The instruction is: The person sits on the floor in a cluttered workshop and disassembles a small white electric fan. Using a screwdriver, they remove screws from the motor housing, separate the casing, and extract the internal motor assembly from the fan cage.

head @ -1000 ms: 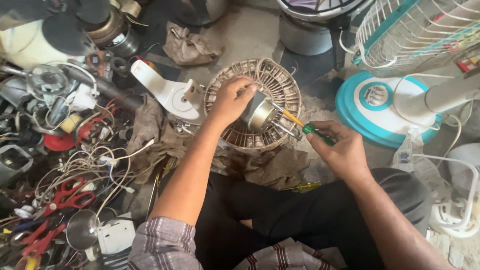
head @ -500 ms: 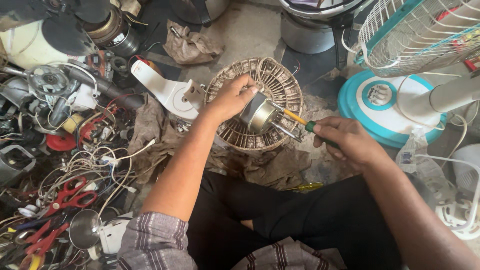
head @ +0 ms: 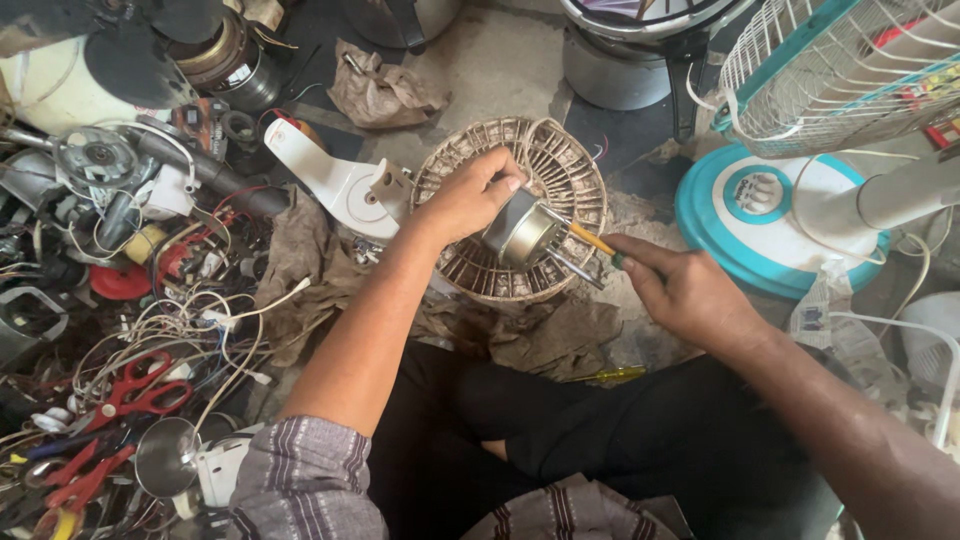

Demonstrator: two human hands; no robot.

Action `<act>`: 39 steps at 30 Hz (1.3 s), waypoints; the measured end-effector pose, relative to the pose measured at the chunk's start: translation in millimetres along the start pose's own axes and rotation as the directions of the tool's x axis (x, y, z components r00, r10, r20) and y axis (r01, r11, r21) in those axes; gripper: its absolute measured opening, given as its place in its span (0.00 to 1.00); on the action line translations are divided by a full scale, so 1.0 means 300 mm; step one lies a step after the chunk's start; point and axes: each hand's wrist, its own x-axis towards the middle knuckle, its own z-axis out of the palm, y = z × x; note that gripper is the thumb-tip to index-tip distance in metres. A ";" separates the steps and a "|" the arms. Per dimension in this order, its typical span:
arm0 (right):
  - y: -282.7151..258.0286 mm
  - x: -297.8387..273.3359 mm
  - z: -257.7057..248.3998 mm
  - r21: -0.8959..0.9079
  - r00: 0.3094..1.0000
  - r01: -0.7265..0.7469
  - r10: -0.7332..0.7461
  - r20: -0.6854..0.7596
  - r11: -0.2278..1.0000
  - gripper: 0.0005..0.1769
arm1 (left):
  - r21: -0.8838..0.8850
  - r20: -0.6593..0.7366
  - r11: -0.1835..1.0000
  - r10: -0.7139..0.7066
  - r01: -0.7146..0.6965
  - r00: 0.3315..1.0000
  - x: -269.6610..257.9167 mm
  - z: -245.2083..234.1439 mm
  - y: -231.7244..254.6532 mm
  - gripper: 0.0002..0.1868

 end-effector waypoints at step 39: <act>0.046 -0.101 0.143 0.832 0.881 -0.005 0.396 -0.258 0.555 0.20 | 0.038 -0.110 0.999 0.026 -0.021 0.994 0.045 0.044 -0.097 0.13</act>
